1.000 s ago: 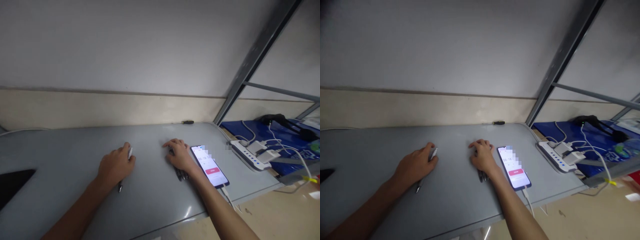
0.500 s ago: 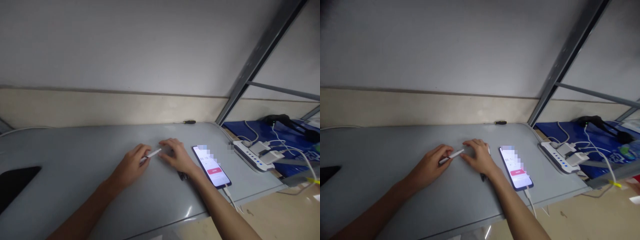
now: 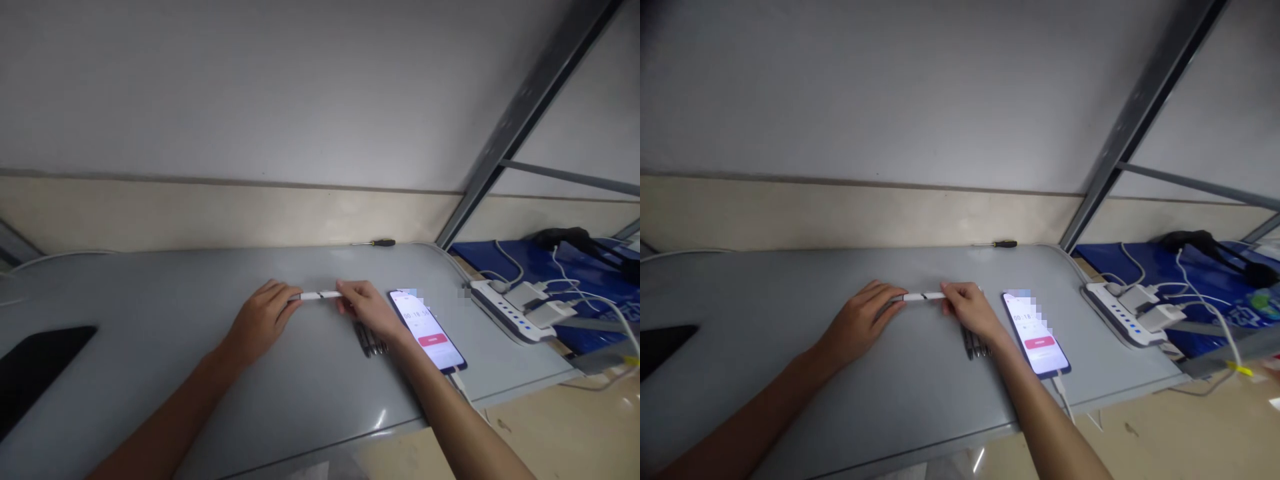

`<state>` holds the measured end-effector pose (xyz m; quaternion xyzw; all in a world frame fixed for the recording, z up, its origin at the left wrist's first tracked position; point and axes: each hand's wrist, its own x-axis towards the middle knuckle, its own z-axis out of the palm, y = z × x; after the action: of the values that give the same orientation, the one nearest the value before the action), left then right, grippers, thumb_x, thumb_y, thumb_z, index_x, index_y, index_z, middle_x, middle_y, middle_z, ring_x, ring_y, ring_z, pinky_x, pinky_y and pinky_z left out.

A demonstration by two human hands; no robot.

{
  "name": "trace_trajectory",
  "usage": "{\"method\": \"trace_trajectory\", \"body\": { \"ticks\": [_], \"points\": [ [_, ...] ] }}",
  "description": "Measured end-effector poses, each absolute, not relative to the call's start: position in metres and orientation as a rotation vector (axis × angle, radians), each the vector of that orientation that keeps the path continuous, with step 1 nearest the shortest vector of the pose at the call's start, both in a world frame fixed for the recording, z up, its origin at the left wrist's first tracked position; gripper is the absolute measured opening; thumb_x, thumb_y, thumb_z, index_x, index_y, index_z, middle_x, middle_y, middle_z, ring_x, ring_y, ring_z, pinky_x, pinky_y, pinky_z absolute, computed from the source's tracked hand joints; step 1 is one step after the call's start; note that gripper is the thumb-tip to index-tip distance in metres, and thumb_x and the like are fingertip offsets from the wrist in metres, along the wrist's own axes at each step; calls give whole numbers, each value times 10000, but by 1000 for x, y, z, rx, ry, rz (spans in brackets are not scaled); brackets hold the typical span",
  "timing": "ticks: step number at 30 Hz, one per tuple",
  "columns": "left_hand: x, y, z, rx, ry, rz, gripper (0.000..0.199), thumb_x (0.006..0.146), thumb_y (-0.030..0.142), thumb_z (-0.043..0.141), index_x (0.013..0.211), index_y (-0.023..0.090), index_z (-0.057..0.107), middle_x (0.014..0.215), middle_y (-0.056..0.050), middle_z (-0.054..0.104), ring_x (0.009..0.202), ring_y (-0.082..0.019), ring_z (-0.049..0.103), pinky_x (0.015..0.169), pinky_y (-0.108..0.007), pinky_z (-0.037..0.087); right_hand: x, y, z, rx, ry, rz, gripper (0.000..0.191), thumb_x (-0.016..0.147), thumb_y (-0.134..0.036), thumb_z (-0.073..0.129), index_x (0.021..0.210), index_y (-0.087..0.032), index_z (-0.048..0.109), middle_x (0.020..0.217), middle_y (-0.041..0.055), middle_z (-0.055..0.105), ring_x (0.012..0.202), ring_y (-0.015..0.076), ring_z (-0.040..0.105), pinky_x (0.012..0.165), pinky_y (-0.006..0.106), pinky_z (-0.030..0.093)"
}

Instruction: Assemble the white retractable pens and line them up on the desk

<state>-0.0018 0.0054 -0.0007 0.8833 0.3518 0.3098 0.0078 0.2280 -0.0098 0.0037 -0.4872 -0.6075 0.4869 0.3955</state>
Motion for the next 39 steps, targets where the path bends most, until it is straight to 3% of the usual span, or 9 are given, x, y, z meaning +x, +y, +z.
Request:
{"method": "trace_trajectory", "body": {
  "ticks": [4, 9, 15, 19, 22, 26, 31, 36, 39],
  "points": [
    [1, 3, 4, 2857, 1204, 900, 282, 998, 278, 351, 978, 159, 606, 857, -60, 639, 816, -205, 517, 765, -352, 422, 228, -7, -1, -1164, -1415, 1566, 507, 901, -581, 455, 699, -149, 629, 494, -28, 443, 411, 73, 293, 427, 247, 169],
    [3, 0, 8, 2902, 1241, 785, 296, 993, 278, 341, 919, 188, 613, 801, -45, 636, 776, -209, 480, 716, -348, 369, 231, -8, 0, -1122, -1421, 1616, 480, 885, -579, 492, 634, -172, 533, 491, -57, 367, 410, 66, 239, 420, 248, 139],
    [2, 0, 2, 2836, 1320, 812, 339, 972, 197, 308, 712, 192, 525, 647, -34, 552, 683, -194, 462, 677, -332, 366, 229, -12, 4, -1149, -1733, 1199, 425, 913, -530, 470, 690, -178, 553, 536, -54, 356, 479, 88, 293, 461, 242, 211],
    [2, 2, -1, 2729, 1311, 844, 322, 981, 228, 301, 732, 196, 502, 674, -22, 548, 695, -185, 470, 665, -309, 381, 226, -11, 4, -1070, -1724, 962, 247, 882, -421, 564, 890, -191, 654, 742, -3, 575, 650, 123, 481, 587, 245, 358],
    [2, 4, 0, 2702, 1294, 845, 321, 990, 264, 296, 759, 196, 509, 705, -22, 558, 717, -186, 474, 685, -314, 391, 226, -10, 2, -1046, -1650, 972, 300, 829, -405, 642, 1047, -198, 647, 872, 23, 627, 722, 137, 534, 640, 252, 404],
    [3, 3, 1, 2683, 1255, 799, 310, 991, 283, 308, 804, 194, 540, 748, -31, 588, 750, -191, 476, 698, -319, 398, 228, -9, 0, -1214, -1676, 1071, 393, 906, -497, 497, 773, -161, 653, 576, -16, 498, 525, 112, 431, 526, 247, 345],
    [4, 1, 3, 2645, 1282, 819, 308, 990, 286, 310, 827, 194, 555, 750, -28, 582, 750, -186, 483, 705, -318, 400, 229, -7, -1, -1065, -1634, 918, 255, 790, -397, 684, 933, -190, 646, 884, 29, 637, 766, 150, 553, 673, 258, 420],
    [4, 2, 4, 2620, 1293, 822, 313, 983, 291, 316, 837, 192, 575, 762, -30, 590, 760, -185, 479, 719, -322, 404, 230, -8, 0, -1189, -1687, 1000, 324, 884, -448, 543, 751, -172, 646, 659, 10, 579, 614, 133, 508, 575, 255, 387],
    [4, 2, 4, 2612, 1291, 818, 314, 984, 295, 312, 861, 192, 581, 765, -31, 590, 765, -186, 477, 724, -324, 405, 230, -7, -1, -1116, -1650, 885, 261, 800, -379, 668, 988, -199, 656, 883, 32, 654, 765, 155, 568, 677, 267, 434]
  ]
}}
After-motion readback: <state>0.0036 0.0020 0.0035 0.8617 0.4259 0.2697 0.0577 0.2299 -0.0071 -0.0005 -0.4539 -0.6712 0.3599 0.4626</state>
